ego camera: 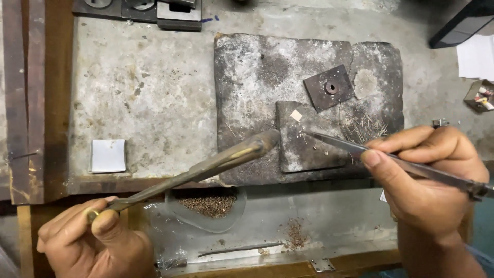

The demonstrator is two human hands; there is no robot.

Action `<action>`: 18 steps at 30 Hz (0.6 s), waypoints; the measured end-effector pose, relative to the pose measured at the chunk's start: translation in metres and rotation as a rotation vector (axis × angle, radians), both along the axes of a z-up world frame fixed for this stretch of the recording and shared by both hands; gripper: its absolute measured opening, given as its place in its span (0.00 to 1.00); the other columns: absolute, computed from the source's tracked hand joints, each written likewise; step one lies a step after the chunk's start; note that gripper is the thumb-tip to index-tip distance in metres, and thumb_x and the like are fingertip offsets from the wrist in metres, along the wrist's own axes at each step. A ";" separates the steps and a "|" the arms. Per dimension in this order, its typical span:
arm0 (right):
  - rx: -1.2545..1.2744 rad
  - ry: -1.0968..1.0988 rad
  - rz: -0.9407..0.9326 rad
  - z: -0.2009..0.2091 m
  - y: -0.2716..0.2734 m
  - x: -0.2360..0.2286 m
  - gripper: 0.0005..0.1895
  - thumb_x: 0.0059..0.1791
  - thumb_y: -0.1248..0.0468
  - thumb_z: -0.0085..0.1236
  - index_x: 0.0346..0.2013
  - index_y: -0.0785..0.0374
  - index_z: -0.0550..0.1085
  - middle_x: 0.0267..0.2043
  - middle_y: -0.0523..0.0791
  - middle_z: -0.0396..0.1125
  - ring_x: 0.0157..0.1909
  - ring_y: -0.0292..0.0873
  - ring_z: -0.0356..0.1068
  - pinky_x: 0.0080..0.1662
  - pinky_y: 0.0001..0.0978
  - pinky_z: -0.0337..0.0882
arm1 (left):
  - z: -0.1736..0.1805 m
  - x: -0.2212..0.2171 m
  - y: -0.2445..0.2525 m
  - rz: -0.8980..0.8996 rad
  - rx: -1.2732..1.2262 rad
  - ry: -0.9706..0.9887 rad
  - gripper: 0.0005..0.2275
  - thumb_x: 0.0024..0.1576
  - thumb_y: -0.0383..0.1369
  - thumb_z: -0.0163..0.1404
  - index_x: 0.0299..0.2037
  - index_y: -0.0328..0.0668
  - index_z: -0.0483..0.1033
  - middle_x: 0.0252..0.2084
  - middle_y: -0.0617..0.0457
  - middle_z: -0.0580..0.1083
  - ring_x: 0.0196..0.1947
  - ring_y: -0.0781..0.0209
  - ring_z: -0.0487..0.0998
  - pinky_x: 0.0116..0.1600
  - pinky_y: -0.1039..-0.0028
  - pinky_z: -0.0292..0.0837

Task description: Soldering small jewelry components on a soldering block using a blowtorch and tweezers.

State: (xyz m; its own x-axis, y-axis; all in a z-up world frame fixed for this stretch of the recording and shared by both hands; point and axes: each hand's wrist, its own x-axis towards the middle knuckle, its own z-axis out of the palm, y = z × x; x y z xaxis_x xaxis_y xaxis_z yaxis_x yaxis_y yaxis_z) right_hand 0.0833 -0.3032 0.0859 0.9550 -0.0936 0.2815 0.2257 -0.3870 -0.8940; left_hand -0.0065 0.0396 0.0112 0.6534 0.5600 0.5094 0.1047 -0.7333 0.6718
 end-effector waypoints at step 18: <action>0.196 -0.186 0.079 -0.057 -0.052 -0.053 0.19 0.46 0.76 0.64 0.43 0.55 0.67 0.44 0.49 0.70 0.49 0.44 0.79 0.61 0.42 0.88 | 0.005 0.000 -0.018 -0.171 0.040 0.062 0.09 0.74 0.29 0.48 0.48 0.25 0.68 0.42 0.40 0.74 0.50 0.47 0.71 0.67 0.65 0.57</action>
